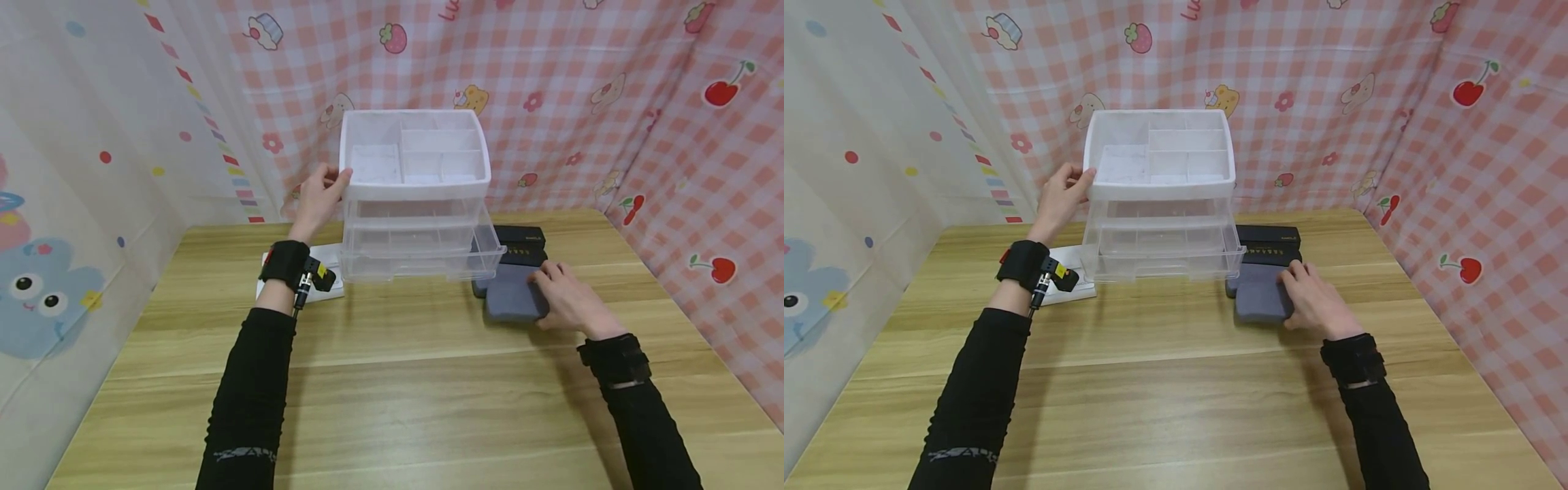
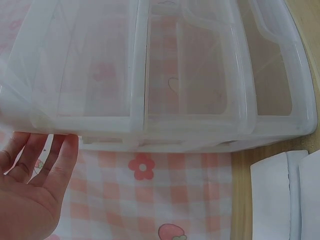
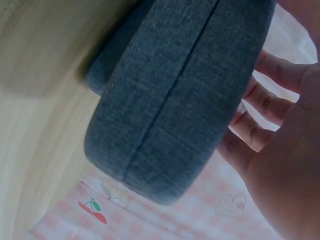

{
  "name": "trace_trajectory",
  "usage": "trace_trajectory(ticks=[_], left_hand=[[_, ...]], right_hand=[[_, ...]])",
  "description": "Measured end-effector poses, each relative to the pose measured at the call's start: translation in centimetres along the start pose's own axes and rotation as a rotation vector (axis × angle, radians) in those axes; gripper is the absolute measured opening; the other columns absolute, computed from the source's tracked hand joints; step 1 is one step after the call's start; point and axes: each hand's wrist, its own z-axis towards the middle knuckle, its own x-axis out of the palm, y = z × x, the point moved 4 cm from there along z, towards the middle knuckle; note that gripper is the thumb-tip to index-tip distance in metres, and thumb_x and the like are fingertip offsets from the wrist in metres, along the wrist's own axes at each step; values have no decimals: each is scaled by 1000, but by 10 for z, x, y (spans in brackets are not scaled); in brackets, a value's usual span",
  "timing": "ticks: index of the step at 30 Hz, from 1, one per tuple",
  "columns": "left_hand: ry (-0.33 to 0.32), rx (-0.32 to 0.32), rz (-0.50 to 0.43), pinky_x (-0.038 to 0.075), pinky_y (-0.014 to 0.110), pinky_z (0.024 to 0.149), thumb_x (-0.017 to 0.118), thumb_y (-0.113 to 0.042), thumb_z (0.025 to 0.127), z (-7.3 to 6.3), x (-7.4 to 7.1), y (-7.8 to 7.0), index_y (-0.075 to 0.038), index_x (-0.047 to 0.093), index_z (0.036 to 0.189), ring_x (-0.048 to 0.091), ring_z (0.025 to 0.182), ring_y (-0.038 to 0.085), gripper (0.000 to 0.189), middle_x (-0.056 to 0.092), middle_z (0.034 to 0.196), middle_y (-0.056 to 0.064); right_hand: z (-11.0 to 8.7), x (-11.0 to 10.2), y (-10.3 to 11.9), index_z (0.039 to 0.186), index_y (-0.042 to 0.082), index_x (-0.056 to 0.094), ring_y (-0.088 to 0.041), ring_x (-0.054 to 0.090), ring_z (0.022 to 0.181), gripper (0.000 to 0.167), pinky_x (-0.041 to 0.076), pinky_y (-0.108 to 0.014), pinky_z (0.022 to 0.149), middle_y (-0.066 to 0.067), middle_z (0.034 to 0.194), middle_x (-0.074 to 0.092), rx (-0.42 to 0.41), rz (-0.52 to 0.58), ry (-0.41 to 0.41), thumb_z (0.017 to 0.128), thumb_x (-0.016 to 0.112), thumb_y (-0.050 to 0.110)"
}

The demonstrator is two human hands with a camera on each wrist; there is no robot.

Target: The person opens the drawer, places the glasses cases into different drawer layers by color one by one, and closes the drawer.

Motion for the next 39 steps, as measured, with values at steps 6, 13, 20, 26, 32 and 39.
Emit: trace_trajectory(ticks=[6, 13, 20, 26, 32, 39], left_hand=[[8, -9, -10, 50, 30, 82, 51, -40, 97, -1, 0, 1, -4, 53, 114, 54, 97, 21, 40, 58, 110, 14], [9, -14, -11, 50, 28, 80, 51, -41, 96, -2, 0, 2, -5, 53, 114, 54, 95, 19, 41, 57, 108, 13], [8, -27, -6, 50, 29, 81, 51, -42, 96, -1, -1, 2, -5, 53, 115, 54, 96, 20, 42, 57, 109, 13], [-8, -1, -4, 48, 24, 75, 52, -40, 96, 0, -2, 1, -5, 55, 110, 55, 89, 17, 39, 59, 103, 12], [-6, 24, -19, 46, 22, 73, 52, -39, 96, 0, -2, 1, -5, 55, 108, 55, 86, 15, 36, 60, 101, 12], [0, 26, -27, 47, 23, 74, 52, -39, 96, -1, -1, 0, -4, 55, 110, 55, 88, 16, 38, 59, 103, 13]], right_hand=[[-2, -12, 0, 114, -1, 55, -38, 42, 102, 70, 48, -54, 76, -19, 109, 48, -12, 6, -59, 55, 87, 17], [-2, -29, -2, 111, -4, 54, -41, 41, 100, 71, 46, -55, 77, -20, 105, 48, -49, -14, -168, 52, 90, 11], [2, -49, -4, 113, -8, 52, -45, 38, 99, 73, 40, -55, 78, -27, 109, 44, -53, -45, -239, 54, 90, 10], [4, -69, -3, 115, -9, 51, -45, 36, 99, 76, 40, -56, 75, -29, 111, 45, -21, -94, -295, 53, 91, 11], [4, -92, 4, 117, -6, 51, -44, 38, 99, 73, 43, -57, 70, -26, 113, 47, 20, -131, -382, 56, 88, 10], [3, -117, 14, 121, -4, 51, -45, 38, 104, 74, 44, -63, 68, -26, 119, 47, 39, -117, -474, 57, 87, 7]])
